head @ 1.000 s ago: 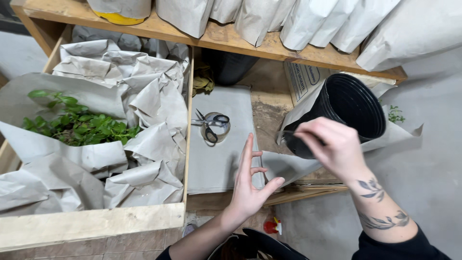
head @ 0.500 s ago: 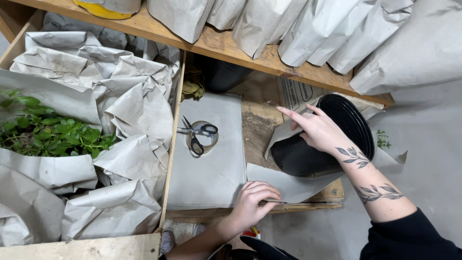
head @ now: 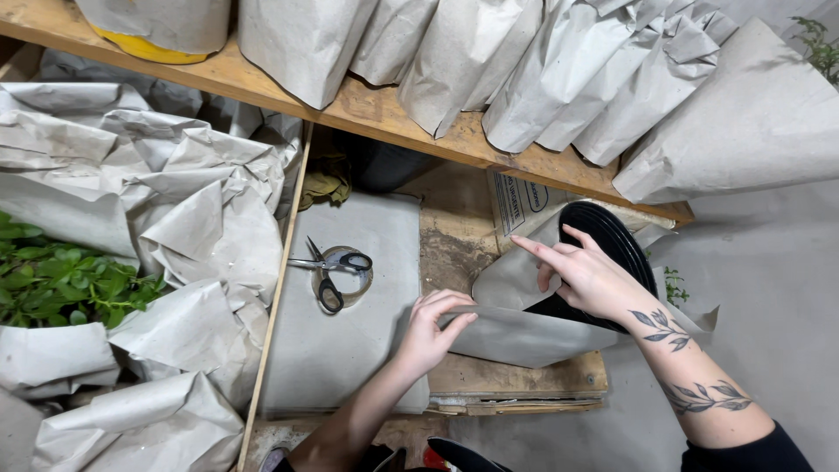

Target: The person wraps a black plastic pot in a sheet of paper by hand, securing the paper with tape and using scissors to cut the tape and paper.

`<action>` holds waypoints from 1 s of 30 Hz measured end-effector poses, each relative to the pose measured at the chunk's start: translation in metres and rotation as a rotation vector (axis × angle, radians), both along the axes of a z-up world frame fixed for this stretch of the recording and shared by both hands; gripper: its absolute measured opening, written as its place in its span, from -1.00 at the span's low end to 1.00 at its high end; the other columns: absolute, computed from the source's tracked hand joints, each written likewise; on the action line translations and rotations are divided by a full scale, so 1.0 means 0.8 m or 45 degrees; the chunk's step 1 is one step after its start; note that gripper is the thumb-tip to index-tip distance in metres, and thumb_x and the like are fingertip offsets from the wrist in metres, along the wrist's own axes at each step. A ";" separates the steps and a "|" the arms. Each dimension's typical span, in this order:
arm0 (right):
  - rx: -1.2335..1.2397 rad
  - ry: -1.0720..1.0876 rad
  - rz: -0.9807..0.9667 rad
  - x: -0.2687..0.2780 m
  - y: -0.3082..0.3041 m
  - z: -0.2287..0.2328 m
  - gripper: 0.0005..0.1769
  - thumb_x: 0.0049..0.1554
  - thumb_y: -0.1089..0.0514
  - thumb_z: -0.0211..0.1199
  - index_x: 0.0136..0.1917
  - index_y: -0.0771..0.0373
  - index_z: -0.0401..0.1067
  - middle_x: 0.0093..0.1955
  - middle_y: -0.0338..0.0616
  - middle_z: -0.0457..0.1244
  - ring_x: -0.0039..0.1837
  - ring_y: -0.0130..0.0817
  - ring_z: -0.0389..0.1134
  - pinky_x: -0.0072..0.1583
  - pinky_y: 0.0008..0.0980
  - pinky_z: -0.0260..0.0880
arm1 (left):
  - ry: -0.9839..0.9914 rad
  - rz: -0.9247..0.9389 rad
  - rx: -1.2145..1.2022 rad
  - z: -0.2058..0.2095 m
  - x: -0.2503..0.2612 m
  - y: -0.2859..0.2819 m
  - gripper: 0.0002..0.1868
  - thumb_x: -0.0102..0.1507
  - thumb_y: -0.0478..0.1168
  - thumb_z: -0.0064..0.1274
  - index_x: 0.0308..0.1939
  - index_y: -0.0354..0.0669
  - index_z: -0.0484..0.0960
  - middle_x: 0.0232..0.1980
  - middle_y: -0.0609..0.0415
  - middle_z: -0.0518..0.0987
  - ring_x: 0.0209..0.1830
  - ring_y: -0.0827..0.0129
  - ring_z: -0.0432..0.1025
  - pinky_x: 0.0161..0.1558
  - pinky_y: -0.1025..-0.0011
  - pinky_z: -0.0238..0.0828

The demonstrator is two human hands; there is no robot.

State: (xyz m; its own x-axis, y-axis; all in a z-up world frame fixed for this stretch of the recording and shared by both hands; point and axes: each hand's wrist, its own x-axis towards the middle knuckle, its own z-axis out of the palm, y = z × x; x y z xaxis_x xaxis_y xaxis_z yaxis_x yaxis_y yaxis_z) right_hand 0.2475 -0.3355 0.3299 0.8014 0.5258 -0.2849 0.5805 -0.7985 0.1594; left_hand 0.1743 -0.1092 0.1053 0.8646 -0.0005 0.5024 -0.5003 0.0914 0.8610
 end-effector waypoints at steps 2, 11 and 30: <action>0.073 0.060 0.010 -0.010 0.007 0.012 -0.07 -0.06 0.44 0.40 0.55 0.04 0.31 -0.14 -0.49 0.55 0.24 -0.32 0.51 0.72 0.34 -0.12 | -0.016 -0.023 -0.065 -0.005 0.014 -0.003 -0.91 0.37 -0.21 0.32 -0.05 0.05 0.85 -0.02 0.10 0.82 0.05 -0.02 0.66 0.10 0.10 0.46; 0.348 0.309 -0.068 -0.002 -0.004 0.010 0.19 -0.03 0.45 0.26 0.81 0.18 -0.06 -0.15 -0.11 0.56 0.13 0.05 0.56 0.54 0.38 0.29 | -0.006 -0.093 -0.213 -0.002 0.074 -0.037 -0.87 0.45 -0.30 0.20 0.04 -0.20 0.78 -0.04 -0.08 0.75 0.08 -0.06 0.64 0.18 0.07 0.48; 0.428 0.139 -0.143 0.015 -0.023 -0.001 0.42 0.02 0.07 0.53 0.91 0.00 -0.28 -0.29 -0.16 0.51 -0.32 -0.15 0.48 -0.18 -0.28 0.47 | -0.096 -0.062 -0.071 0.033 0.179 -0.071 -0.91 0.43 -0.11 0.27 0.01 0.18 0.81 -0.08 0.25 0.76 0.14 0.11 0.62 0.32 0.05 0.39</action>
State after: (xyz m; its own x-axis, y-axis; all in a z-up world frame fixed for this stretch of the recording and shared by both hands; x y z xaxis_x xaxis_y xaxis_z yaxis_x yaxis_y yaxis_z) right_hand 0.2598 -0.3542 0.3289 0.8337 0.5154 -0.1983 0.4857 -0.8553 -0.1806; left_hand 0.3175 -0.1662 0.1318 0.8238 -0.0120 0.5667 -0.5575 0.1638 0.8139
